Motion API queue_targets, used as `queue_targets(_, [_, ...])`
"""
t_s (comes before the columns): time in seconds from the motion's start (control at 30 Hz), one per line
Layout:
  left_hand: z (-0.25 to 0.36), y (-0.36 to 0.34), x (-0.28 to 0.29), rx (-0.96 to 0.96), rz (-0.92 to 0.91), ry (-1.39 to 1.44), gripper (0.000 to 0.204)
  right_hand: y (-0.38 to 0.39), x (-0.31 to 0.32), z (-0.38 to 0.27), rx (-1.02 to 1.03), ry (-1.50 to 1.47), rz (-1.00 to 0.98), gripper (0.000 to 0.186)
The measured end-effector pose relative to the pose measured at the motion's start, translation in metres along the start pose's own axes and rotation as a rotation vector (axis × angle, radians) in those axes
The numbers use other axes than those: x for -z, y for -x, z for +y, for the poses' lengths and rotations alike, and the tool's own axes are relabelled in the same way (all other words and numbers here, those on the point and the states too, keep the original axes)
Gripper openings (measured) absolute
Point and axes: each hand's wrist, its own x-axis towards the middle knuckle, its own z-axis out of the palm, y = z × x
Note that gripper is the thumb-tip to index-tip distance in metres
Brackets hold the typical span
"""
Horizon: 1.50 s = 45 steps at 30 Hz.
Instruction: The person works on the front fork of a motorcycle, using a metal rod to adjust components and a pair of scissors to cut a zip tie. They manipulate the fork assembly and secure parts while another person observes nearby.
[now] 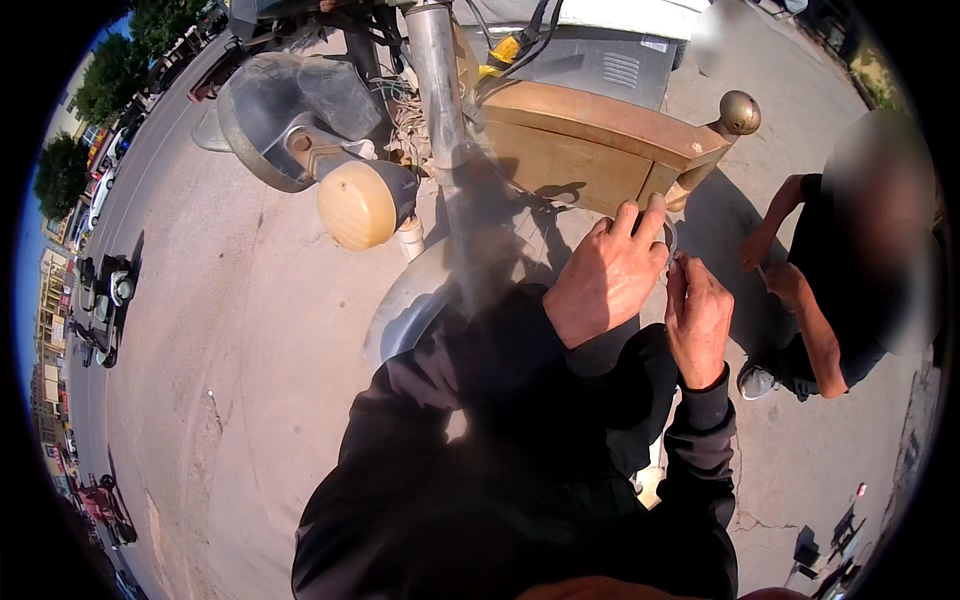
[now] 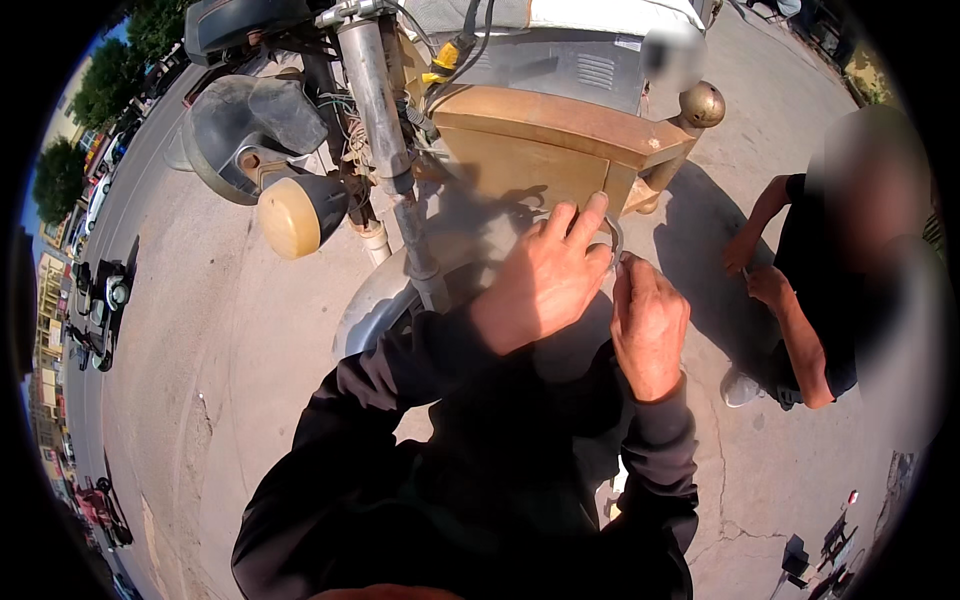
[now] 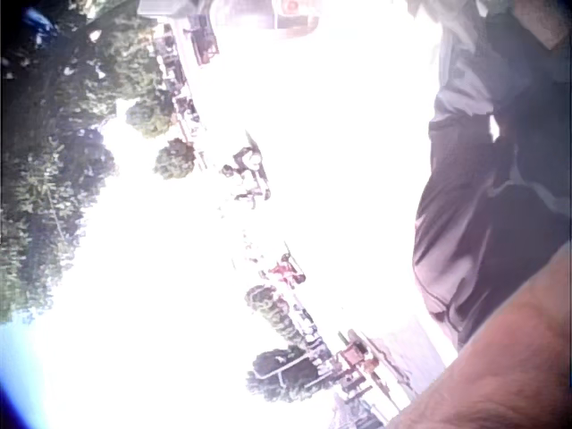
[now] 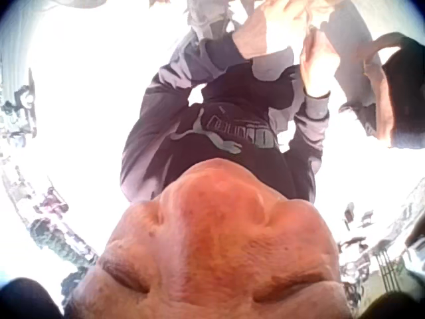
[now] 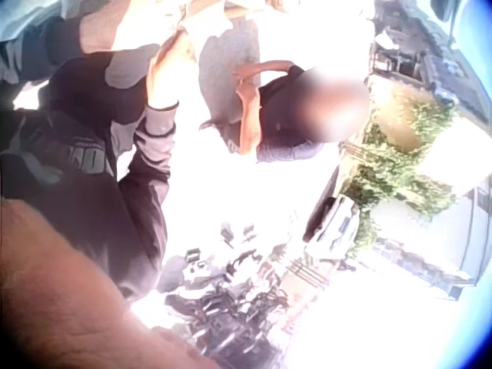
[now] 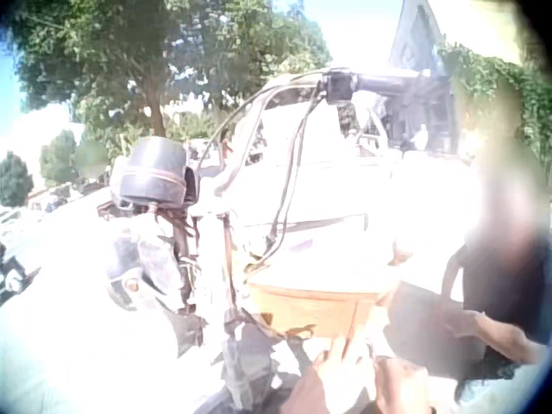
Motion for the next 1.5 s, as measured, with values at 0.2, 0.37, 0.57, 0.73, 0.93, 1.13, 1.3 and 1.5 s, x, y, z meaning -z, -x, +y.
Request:
queue_targets(0.2, [0.020,0.078,-0.046,0.107,-0.242,0.120,0.015,0.065,-0.048,0.015,-0.196,-0.151,-0.228,0.010])
queue_targets(0.37, [0.010,0.111,-0.052,0.087,-0.300,0.252,0.017,0.088,-0.076,0.008,-0.433,-0.330,-0.217,0.011])
queue_targets(0.57, [-0.015,0.105,0.002,0.070,-0.397,0.220,0.018,0.064,-0.083,-0.019,-0.475,-0.650,-0.202,0.010])
queue_targets(0.73, [0.008,0.097,0.058,-0.132,-0.485,0.733,0.011,0.050,-0.128,0.100,-0.553,-0.165,0.141,0.016])
queue_targets(0.93, [-0.037,0.090,0.004,0.252,-0.102,0.495,0.035,0.032,-0.014,0.054,-0.316,-1.054,-0.347,0.022])
queue_targets(1.13, [0.029,0.057,-0.020,0.022,-0.268,0.718,0.015,0.091,0.005,0.019,-0.688,-1.447,-0.206,0.021])
queue_targets(1.3, [0.062,0.076,-0.047,-0.058,-0.611,0.831,0.038,0.180,-0.020,0.031,-0.967,-1.633,0.130,0.016])
queue_targets(1.5, [-0.036,0.069,-0.053,-0.112,-0.295,-0.042,0.034,0.351,-0.018,0.156,-1.235,-0.182,0.294,0.020])
